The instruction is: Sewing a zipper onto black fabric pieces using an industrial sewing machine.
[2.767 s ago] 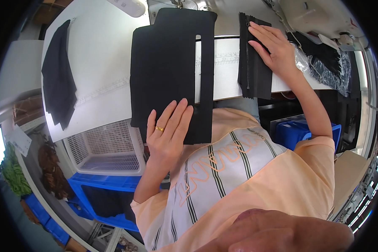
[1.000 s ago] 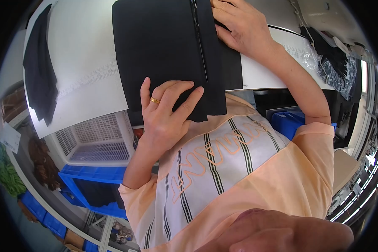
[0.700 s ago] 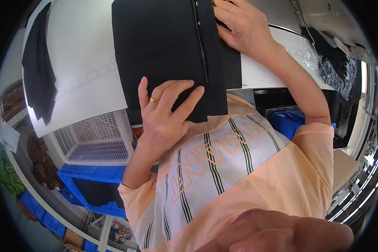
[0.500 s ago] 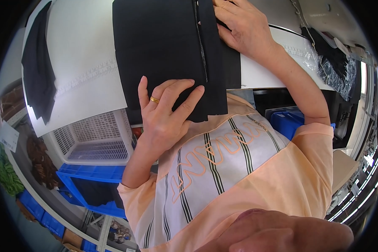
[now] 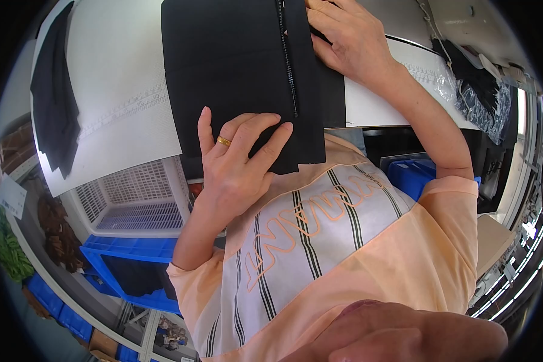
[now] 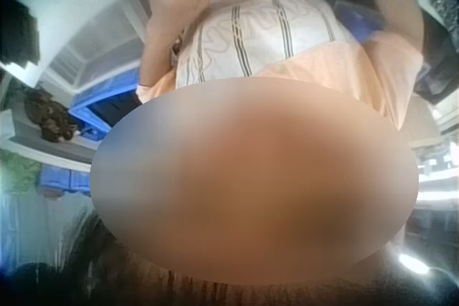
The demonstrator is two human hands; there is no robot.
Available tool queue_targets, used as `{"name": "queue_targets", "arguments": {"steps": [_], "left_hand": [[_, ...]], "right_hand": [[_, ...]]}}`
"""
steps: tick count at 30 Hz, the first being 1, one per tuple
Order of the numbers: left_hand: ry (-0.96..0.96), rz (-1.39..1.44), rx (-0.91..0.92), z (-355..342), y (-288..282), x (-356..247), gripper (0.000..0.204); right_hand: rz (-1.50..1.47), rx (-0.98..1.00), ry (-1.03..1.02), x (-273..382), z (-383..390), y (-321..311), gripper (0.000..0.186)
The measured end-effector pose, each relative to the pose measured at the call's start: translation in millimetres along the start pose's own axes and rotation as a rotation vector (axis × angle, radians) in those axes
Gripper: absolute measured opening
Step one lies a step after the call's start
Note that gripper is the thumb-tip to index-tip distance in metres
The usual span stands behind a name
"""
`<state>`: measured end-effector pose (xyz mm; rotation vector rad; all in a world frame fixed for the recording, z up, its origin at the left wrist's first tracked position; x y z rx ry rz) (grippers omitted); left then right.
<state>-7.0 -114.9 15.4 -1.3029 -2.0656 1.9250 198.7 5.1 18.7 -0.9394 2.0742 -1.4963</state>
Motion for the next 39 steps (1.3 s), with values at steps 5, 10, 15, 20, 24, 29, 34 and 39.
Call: {"name": "queue_targets", "arguments": {"steps": [5, 10, 15, 20, 24, 29, 34, 39], "left_hand": [[0.011, -0.006, -0.012, 0, 1, 0, 0.036], [0.003, -0.011, -0.007, 1, 1, 0, 0.036], [0.006, 0.005, -0.008, -1, 0, 1, 0.036], [0.008, 0.024, 0.003, 0, 1, 4, 0.045], [0.002, 0.029, 0.111, -2, -8, 2, 0.054], [0.023, 0.019, 0.331, -16, -30, 3, 0.058], [0.176, 0.190, 0.412, -57, -40, 27, 0.052], [0.146, -0.128, 0.010, -111, -12, 67, 0.030]], "right_hand": [[-0.026, -0.012, 0.007, 1, 0, -1, 0.033], [-0.023, 0.003, 0.004, 2, -1, -2, 0.035], [-0.025, 0.003, -0.015, 0, -1, -1, 0.035], [-0.024, 0.018, -0.010, -1, -3, -2, 0.035], [-0.033, 0.042, 0.023, 1, -2, -4, 0.037], [0.075, -0.077, 0.056, -6, 6, 10, 0.028], [0.057, -0.060, 0.058, -4, 7, 9, 0.029], [0.043, -0.069, 0.050, -4, 7, 9, 0.028]]}}
Point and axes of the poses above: each hand's wrist, its own z-axis away from the middle knuckle, its own y-axis out of the palm, x = y × z, the point moved 2 cm from there along -z, towards the middle knuckle, and after that the axes turned 7 degrees about x, right-handed, at the moved point
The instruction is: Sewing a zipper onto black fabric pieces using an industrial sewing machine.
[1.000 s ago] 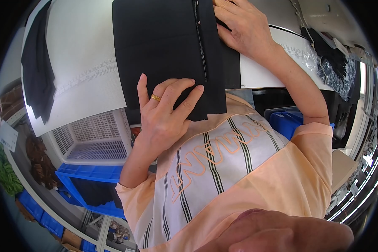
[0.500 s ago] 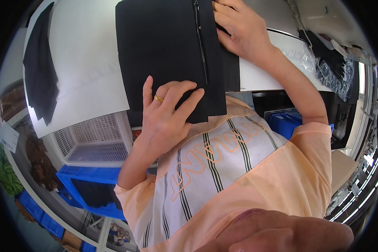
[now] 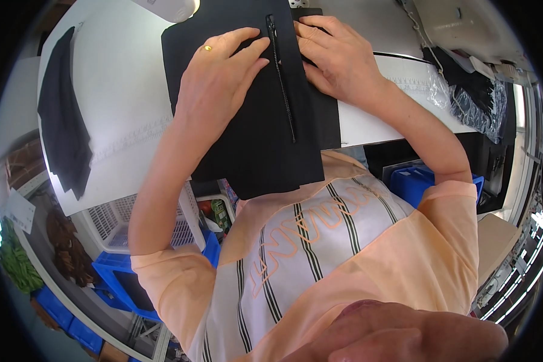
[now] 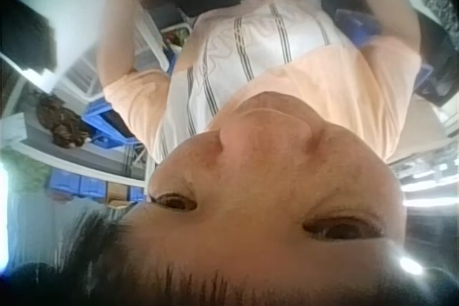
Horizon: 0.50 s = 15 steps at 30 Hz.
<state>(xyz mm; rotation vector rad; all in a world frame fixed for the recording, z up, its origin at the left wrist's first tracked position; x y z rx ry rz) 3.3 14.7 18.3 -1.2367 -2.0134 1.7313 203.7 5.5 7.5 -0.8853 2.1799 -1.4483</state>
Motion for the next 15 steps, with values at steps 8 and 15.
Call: {"name": "queue_targets", "arguments": {"steps": [8, 15], "left_hand": [[0.028, -0.048, -0.089, -8, 9, 10, 0.029], [0.053, -0.099, -0.100, -6, 13, 11, 0.032]], "right_hand": [[-0.059, 0.049, 0.047, -1, 0, 1, 0.044], [-0.090, 0.037, -0.031, 1, -6, -6, 0.036]]}}
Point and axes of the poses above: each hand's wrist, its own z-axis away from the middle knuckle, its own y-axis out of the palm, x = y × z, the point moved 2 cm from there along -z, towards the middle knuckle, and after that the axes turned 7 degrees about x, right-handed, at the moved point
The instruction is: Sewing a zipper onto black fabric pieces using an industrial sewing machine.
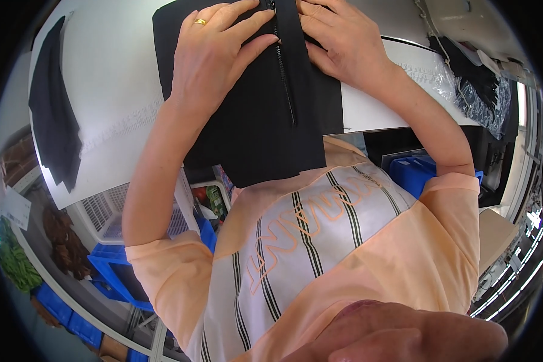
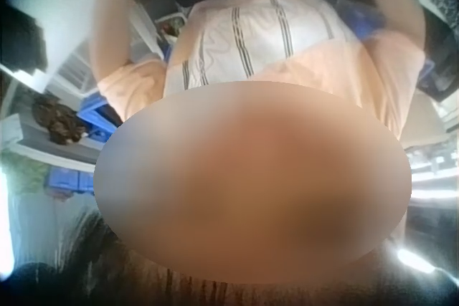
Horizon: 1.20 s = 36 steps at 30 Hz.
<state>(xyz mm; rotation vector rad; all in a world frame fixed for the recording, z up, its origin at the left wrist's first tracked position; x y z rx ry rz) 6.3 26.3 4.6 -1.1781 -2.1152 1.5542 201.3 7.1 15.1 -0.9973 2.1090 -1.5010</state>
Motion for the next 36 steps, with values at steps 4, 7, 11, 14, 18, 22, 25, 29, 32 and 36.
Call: {"name": "queue_targets", "arguments": {"steps": [4, 7, 11, 14, 18, 22, 25, 29, 32, 36], "left_hand": [[-0.005, -0.065, 0.034, 1, 1, 0, 0.031], [-0.007, -0.082, 0.040, 2, 0, 1, 0.032], [-0.039, -0.077, 0.028, 5, 4, 0, 0.034], [-0.038, -0.065, 0.027, 6, 4, 0, 0.034], [-0.037, -0.055, 0.027, 6, 3, 1, 0.035], [-0.038, -0.042, 0.012, 5, 4, 2, 0.033], [-0.040, -0.032, 0.002, 5, 5, 2, 0.031], [-0.048, -0.031, -0.001, 5, 4, 1, 0.030], [-0.058, -0.035, 0.004, 5, 4, 0, 0.029], [-0.047, -0.069, -0.011, 5, 5, 0, 0.030]], "right_hand": [[-0.007, 0.024, 0.012, 1, -2, -4, 0.035], [-0.007, 0.049, 0.003, 1, -2, -5, 0.036], [-0.041, 0.052, 0.022, -3, 0, -2, 0.037], [0.053, 0.005, 0.023, -6, 6, 4, 0.033], [0.058, 0.013, 0.030, -4, 6, 4, 0.033], [0.058, 0.004, 0.039, -4, 6, 6, 0.034], [0.063, -0.006, 0.035, -4, 5, 6, 0.035], [0.060, -0.010, 0.040, -3, 4, 6, 0.038], [0.057, -0.019, 0.038, -4, 5, 7, 0.037], [0.045, -0.038, 0.032, -5, 6, 9, 0.037]]}}
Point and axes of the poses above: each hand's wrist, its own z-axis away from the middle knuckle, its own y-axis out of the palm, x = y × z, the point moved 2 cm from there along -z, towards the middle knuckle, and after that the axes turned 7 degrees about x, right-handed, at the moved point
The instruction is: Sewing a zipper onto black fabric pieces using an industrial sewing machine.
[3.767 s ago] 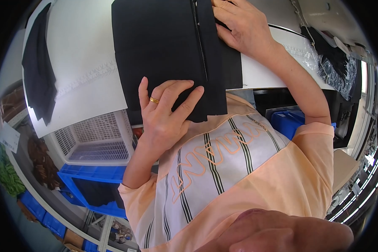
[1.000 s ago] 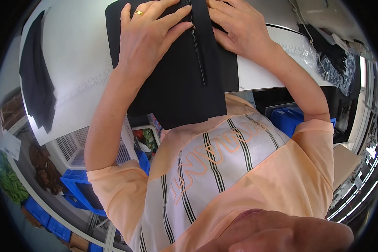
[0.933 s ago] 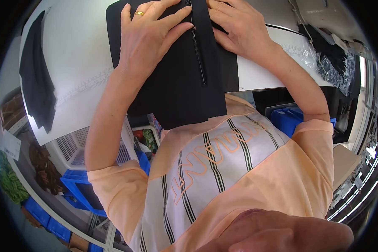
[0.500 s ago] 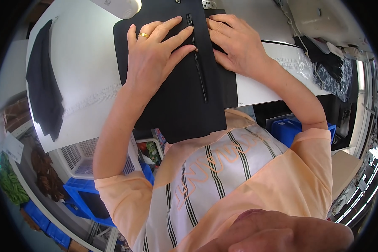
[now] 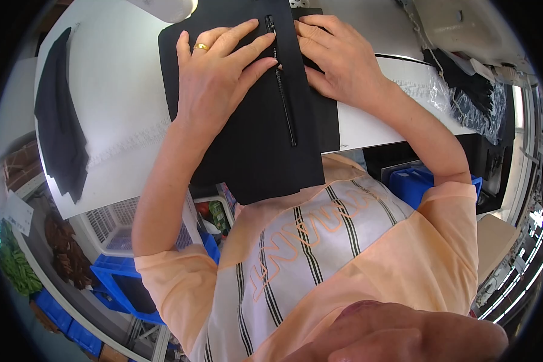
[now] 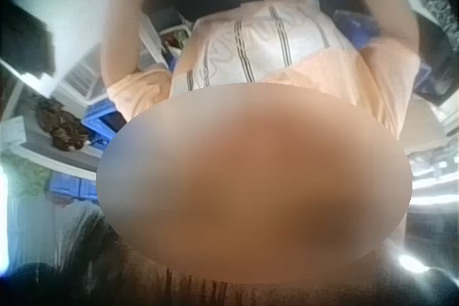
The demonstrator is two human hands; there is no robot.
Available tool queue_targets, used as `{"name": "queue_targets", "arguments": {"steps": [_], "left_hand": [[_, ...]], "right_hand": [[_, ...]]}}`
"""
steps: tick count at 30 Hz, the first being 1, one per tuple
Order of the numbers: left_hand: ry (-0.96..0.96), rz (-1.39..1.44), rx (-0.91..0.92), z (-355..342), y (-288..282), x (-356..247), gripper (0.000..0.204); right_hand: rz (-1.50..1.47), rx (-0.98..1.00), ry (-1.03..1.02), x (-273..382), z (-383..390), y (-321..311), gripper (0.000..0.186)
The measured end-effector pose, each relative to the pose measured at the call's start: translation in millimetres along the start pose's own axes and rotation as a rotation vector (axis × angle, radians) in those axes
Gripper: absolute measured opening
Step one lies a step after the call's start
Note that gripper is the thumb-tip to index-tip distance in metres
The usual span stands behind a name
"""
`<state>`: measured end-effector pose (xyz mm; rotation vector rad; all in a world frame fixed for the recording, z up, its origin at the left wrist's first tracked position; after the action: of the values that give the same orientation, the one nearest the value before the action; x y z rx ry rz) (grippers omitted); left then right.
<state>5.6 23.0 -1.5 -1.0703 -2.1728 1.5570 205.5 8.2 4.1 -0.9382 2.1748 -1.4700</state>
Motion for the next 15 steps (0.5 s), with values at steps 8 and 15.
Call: {"name": "queue_targets", "arguments": {"steps": [8, 15], "left_hand": [[-0.047, 0.004, 0.119, -4, -11, -7, 0.034], [-0.079, 0.040, 0.162, -5, -18, -11, 0.030]], "right_hand": [[-0.087, 0.103, -0.026, 4, -9, -14, 0.039], [-0.084, 0.097, -0.039, 3, -8, -14, 0.039]]}}
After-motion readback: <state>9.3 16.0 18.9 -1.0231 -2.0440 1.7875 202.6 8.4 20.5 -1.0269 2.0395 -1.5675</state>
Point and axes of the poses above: each hand's wrist, its own z-axis away from the middle knuckle, its own y-axis out of the palm, x = y × z, the point moved 2 cm from there along -z, towards the middle knuckle, and after that the axes turned 7 degrees about x, right-handed, at the moved point
